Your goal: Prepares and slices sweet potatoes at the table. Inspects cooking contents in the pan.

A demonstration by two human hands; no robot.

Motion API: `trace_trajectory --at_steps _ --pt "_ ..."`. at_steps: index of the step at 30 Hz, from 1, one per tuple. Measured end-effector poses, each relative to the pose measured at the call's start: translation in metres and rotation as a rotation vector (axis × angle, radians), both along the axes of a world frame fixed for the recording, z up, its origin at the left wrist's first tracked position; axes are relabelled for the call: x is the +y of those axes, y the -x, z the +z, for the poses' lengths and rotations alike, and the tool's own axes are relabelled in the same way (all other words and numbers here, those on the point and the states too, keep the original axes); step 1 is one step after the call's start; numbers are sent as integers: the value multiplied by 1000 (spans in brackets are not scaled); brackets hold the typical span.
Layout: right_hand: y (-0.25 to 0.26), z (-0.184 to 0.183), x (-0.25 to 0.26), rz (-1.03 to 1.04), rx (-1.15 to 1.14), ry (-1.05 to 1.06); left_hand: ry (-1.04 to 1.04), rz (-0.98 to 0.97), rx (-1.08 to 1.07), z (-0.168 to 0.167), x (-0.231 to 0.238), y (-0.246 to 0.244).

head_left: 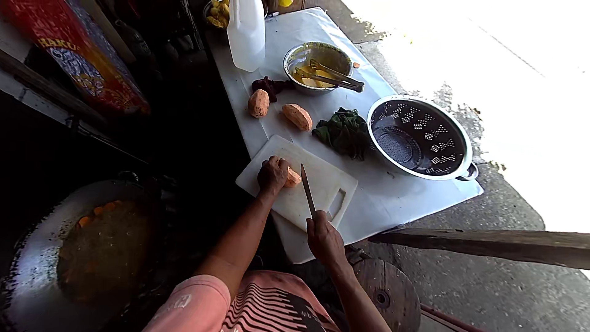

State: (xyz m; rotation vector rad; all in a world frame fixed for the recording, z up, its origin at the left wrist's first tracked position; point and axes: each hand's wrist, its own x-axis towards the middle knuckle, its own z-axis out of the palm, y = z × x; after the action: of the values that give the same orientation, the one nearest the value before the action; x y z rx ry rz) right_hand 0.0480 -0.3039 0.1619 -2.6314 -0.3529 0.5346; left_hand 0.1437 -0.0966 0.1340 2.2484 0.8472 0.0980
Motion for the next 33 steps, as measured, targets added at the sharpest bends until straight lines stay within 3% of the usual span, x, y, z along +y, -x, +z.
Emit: trace_trajectory --at_steps 7,12,20,28,30,33 --pt "-6 15 26 -7 209 188 -23 7 -63 -8 -1 3" --pt "-27 20 37 32 269 171 -56 -29 -137 -14 2 7" --pt "-71 -6 79 80 255 206 -59 -39 -254 -24 2 10" --pt "-11 5 39 45 307 258 -4 0 -184 -20 5 6" --pt "-13 4 33 53 323 219 86 -69 -230 -20 11 11" --pt "-19 1 24 64 337 117 436 -200 -271 -6 21 33"
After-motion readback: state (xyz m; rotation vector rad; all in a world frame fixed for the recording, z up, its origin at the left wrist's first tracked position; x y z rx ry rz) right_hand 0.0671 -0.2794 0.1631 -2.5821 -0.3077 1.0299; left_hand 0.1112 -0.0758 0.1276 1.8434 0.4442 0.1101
